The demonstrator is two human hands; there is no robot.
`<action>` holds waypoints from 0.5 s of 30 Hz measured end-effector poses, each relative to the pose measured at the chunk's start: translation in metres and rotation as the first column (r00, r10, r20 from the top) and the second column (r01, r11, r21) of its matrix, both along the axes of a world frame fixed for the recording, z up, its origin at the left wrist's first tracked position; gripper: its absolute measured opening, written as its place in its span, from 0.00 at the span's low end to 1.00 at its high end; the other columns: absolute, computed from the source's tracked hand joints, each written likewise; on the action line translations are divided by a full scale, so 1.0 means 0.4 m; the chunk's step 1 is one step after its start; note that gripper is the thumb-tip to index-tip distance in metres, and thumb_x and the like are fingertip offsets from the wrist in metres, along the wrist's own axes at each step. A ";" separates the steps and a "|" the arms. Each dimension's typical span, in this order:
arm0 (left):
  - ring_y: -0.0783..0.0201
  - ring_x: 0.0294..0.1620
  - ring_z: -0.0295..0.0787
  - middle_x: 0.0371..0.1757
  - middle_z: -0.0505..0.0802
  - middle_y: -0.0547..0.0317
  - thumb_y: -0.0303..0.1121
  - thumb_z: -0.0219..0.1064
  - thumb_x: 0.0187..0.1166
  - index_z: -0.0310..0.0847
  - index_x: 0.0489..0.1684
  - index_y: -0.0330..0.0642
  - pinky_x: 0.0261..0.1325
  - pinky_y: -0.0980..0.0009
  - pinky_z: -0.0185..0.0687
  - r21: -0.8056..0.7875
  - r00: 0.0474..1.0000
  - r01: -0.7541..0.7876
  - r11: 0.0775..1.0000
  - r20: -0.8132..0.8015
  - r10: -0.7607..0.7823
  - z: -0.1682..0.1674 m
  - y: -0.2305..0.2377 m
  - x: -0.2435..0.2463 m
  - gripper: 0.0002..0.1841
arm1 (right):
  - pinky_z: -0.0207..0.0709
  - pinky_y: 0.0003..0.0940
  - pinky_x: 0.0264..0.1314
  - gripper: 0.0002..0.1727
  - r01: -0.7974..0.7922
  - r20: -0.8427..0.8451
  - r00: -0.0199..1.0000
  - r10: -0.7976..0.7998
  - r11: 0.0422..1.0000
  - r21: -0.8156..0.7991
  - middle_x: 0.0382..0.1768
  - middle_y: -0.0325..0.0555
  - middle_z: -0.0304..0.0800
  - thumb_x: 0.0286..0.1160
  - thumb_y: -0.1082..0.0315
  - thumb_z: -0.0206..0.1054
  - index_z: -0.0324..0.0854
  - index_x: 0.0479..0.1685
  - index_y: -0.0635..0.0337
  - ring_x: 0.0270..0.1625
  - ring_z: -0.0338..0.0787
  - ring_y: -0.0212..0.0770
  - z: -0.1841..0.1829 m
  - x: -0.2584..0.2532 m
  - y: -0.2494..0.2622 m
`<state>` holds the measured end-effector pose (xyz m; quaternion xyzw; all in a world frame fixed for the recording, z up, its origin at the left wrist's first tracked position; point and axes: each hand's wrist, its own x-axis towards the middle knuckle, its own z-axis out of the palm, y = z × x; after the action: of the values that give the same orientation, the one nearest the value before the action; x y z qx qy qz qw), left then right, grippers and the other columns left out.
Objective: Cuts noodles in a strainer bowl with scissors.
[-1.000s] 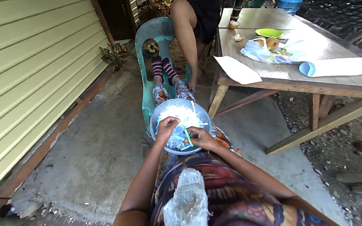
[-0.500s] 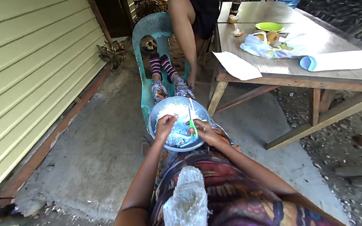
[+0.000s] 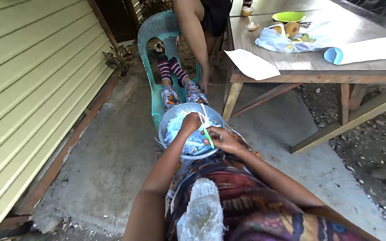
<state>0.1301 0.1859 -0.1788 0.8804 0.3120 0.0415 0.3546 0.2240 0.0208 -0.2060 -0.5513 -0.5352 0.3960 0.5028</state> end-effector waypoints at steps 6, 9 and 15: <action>0.32 0.54 0.86 0.47 0.89 0.29 0.51 0.63 0.86 0.86 0.43 0.27 0.56 0.32 0.76 -0.032 0.983 -0.186 0.982 -0.006 0.185 -0.085 0.030 0.109 0.27 | 0.78 0.20 0.41 0.22 -0.061 0.015 0.998 0.061 0.998 -0.014 0.30 0.33 0.84 0.73 0.63 0.74 0.80 0.61 0.69 0.30 0.81 0.21 -0.017 0.005 -0.008; 0.38 0.58 0.87 0.51 0.90 0.33 0.44 0.65 0.86 0.86 0.49 0.27 0.65 0.38 0.76 0.010 0.983 -0.181 0.983 -0.017 0.181 -0.082 0.032 0.133 0.22 | 0.79 0.25 0.42 0.24 -0.058 0.033 0.998 0.060 0.997 -0.041 0.32 0.41 0.86 0.73 0.65 0.74 0.80 0.63 0.71 0.32 0.82 0.26 -0.013 0.009 -0.010; 0.49 0.48 0.87 0.44 0.91 0.37 0.35 0.70 0.82 0.87 0.44 0.24 0.60 0.49 0.78 0.030 0.977 -0.157 0.987 0.148 0.151 -0.043 0.022 0.103 0.16 | 0.79 0.32 0.44 0.24 -0.030 0.006 1.000 0.030 0.999 -0.016 0.33 0.48 0.87 0.76 0.66 0.73 0.79 0.66 0.71 0.32 0.82 0.32 -0.002 0.001 -0.014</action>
<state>0.1714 0.1947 -0.1960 0.8554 0.3516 0.1395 0.3538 0.2246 0.0153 -0.2070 -0.5485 -0.5415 0.4061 0.4909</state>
